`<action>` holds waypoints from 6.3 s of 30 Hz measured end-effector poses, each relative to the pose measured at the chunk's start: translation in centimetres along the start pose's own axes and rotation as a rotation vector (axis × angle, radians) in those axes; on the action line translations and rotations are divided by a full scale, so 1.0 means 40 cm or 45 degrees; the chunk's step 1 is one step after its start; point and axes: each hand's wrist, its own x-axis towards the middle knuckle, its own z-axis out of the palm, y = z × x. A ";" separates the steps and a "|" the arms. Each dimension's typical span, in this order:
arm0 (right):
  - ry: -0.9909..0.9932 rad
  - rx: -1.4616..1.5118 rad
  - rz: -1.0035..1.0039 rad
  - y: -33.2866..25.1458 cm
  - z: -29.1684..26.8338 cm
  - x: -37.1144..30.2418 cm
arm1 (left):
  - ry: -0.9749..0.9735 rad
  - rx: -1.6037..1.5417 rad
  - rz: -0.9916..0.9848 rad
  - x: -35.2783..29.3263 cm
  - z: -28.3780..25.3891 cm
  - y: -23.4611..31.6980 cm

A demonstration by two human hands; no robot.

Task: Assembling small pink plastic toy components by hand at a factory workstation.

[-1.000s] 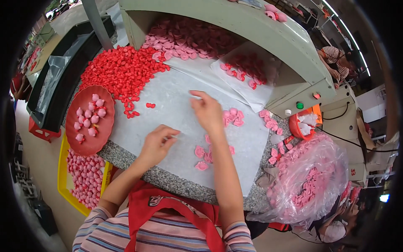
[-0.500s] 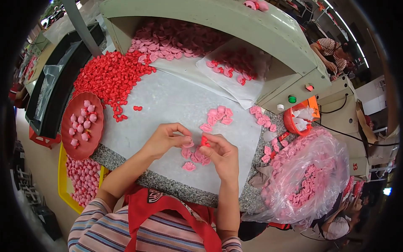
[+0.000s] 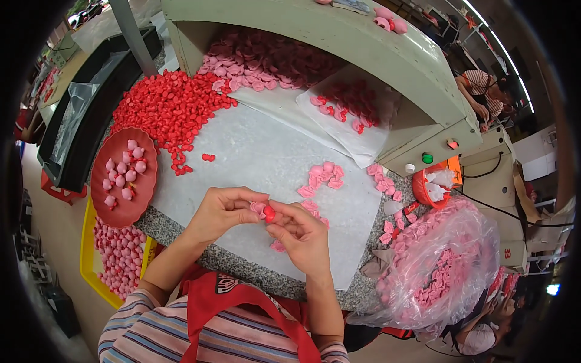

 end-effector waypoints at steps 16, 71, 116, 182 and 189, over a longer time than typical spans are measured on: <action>0.254 -0.586 -0.030 -0.006 0.035 -0.012 | 0.149 -0.054 0.051 -0.014 0.039 -0.005; 0.213 0.045 0.189 0.033 -0.186 0.077 | -0.051 1.415 0.522 0.021 0.041 -0.162; 0.231 -1.076 -0.165 0.011 0.025 -0.039 | -0.177 -0.009 -0.221 0.018 0.006 -0.033; 0.400 0.100 0.183 0.056 -0.234 -0.067 | 0.041 1.469 0.561 0.049 0.142 -0.210; 0.286 -0.135 0.078 0.083 -0.163 -0.071 | -0.087 0.706 0.178 0.066 0.104 -0.160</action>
